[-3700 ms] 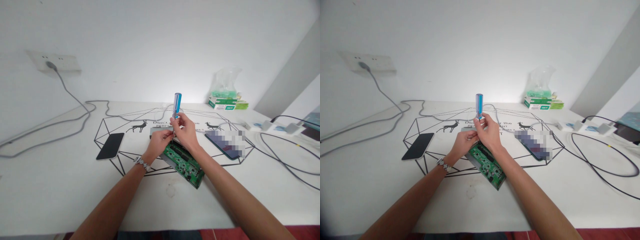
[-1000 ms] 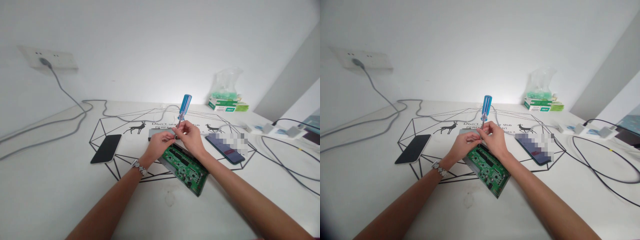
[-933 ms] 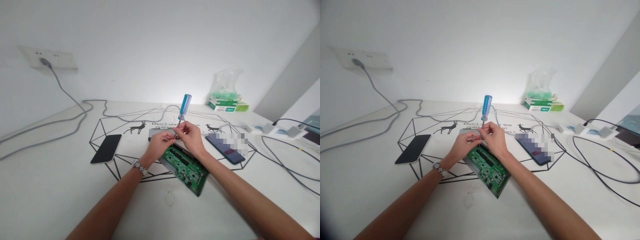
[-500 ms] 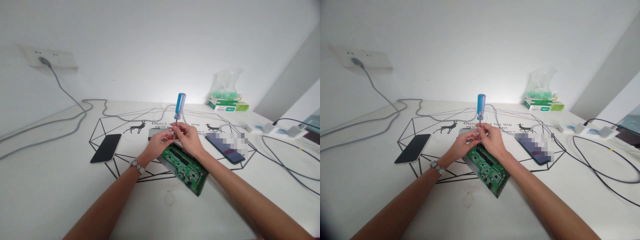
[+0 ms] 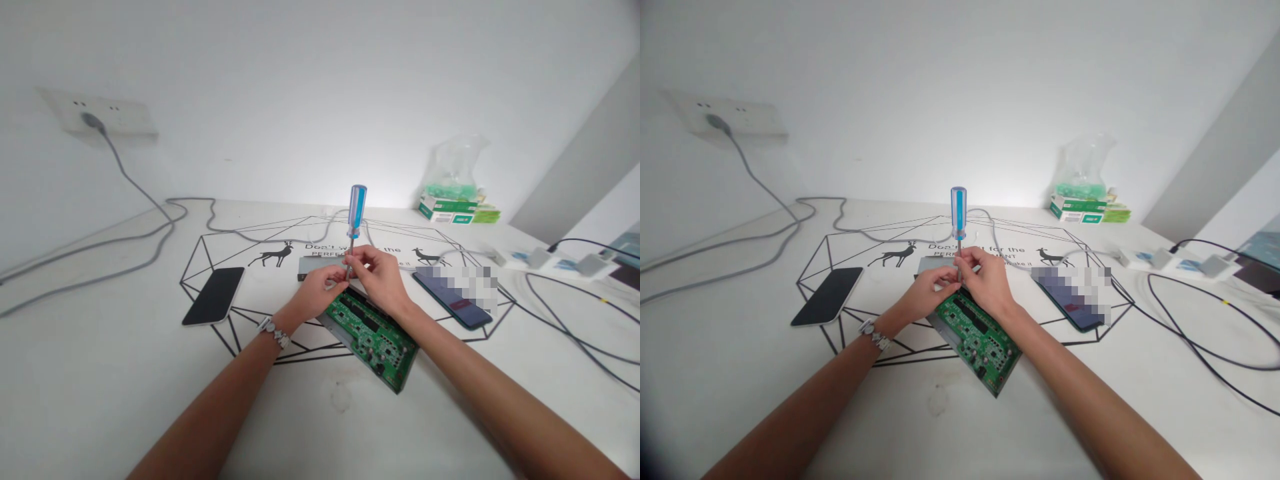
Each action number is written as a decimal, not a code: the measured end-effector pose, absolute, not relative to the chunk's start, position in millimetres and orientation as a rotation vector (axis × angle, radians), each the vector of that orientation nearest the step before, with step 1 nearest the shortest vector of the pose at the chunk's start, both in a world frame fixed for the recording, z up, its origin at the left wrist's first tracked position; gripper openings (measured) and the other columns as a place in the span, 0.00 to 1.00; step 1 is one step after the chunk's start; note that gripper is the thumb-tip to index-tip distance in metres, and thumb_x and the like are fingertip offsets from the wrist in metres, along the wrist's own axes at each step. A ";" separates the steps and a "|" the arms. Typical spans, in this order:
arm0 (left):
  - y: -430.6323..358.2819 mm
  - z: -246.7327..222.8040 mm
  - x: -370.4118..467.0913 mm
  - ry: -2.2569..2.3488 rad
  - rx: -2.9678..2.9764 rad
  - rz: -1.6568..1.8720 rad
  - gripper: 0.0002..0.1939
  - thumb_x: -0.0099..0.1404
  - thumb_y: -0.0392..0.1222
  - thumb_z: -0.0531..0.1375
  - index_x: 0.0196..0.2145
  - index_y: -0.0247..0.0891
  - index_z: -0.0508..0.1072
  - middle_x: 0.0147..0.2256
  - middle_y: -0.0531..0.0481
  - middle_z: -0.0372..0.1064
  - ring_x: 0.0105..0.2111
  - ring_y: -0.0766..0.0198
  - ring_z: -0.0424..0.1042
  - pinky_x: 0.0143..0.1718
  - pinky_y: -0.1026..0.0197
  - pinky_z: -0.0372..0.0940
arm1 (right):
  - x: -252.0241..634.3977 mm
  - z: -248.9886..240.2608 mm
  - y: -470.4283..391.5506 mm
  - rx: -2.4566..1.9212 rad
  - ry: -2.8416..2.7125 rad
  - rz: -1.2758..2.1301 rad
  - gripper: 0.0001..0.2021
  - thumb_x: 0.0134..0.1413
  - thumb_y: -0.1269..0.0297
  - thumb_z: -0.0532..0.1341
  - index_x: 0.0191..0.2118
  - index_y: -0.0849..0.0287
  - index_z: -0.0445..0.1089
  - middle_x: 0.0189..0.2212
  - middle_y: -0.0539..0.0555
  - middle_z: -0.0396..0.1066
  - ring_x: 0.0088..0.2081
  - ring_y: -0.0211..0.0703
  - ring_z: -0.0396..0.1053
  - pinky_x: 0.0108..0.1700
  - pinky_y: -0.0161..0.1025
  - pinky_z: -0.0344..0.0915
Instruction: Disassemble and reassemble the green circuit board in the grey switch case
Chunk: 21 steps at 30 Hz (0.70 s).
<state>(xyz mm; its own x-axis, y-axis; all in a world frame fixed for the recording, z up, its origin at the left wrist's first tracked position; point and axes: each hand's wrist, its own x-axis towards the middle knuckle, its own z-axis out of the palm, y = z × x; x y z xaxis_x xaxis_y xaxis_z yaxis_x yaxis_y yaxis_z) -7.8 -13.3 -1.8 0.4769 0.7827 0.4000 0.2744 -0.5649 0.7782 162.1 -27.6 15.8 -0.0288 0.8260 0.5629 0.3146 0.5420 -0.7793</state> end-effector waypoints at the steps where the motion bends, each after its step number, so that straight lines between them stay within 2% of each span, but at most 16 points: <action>1: -13.5 -1.3 -8.1 0.866 2.095 1.012 0.05 0.65 0.38 0.60 0.34 0.34 0.75 0.36 0.46 0.76 0.38 0.58 0.74 0.42 0.57 0.67 | 161.4 16.2 -28.6 -0.997 -1.610 0.548 0.11 0.60 0.58 0.60 0.41 0.58 0.75 0.32 0.53 0.78 0.30 0.43 0.73 0.33 0.39 0.69; 4: -13.8 -2.1 -7.5 0.871 2.104 1.037 0.07 0.65 0.40 0.61 0.34 0.34 0.76 0.35 0.46 0.77 0.38 0.57 0.74 0.40 0.58 0.67 | 159.3 18.8 -32.2 -1.016 -1.625 0.563 0.12 0.61 0.59 0.59 0.44 0.57 0.75 0.35 0.54 0.79 0.31 0.43 0.73 0.32 0.38 0.68; 7: -13.7 -5.5 -4.9 0.914 2.084 1.089 0.08 0.65 0.41 0.62 0.36 0.34 0.77 0.36 0.45 0.78 0.38 0.57 0.75 0.40 0.58 0.67 | 158.8 20.4 -33.5 -1.036 -1.625 0.518 0.12 0.58 0.59 0.62 0.46 0.56 0.73 0.37 0.53 0.78 0.32 0.42 0.73 0.33 0.37 0.68; 10: -14.2 -8.4 -1.6 0.983 2.058 1.143 0.08 0.64 0.42 0.63 0.36 0.34 0.77 0.36 0.45 0.78 0.37 0.57 0.75 0.41 0.57 0.67 | 160.6 18.8 -30.6 -1.040 -1.601 0.467 0.09 0.54 0.60 0.65 0.39 0.57 0.72 0.32 0.51 0.76 0.31 0.41 0.72 0.36 0.38 0.67; 13: -14.8 -8.1 -0.8 1.007 2.071 1.163 0.07 0.63 0.42 0.64 0.33 0.35 0.75 0.34 0.47 0.77 0.35 0.59 0.74 0.40 0.58 0.67 | 163.1 15.9 -26.5 -1.026 -1.588 0.485 0.07 0.55 0.59 0.64 0.33 0.57 0.71 0.28 0.51 0.74 0.30 0.42 0.71 0.36 0.38 0.68; 18: -13.4 -4.1 -7.0 0.923 2.138 1.099 0.07 0.64 0.41 0.63 0.37 0.35 0.77 0.37 0.46 0.78 0.39 0.57 0.75 0.43 0.57 0.67 | 163.6 14.3 -26.9 -1.007 -1.611 0.539 0.09 0.58 0.59 0.62 0.38 0.58 0.75 0.31 0.53 0.77 0.31 0.43 0.73 0.35 0.38 0.69; 21: -12.2 -4.3 -8.9 0.907 2.195 1.026 0.08 0.66 0.41 0.61 0.35 0.35 0.78 0.36 0.46 0.78 0.38 0.57 0.74 0.42 0.57 0.66 | 162.0 15.2 -30.2 -0.997 -1.636 0.596 0.11 0.61 0.60 0.60 0.44 0.58 0.76 0.35 0.54 0.79 0.32 0.43 0.74 0.35 0.39 0.70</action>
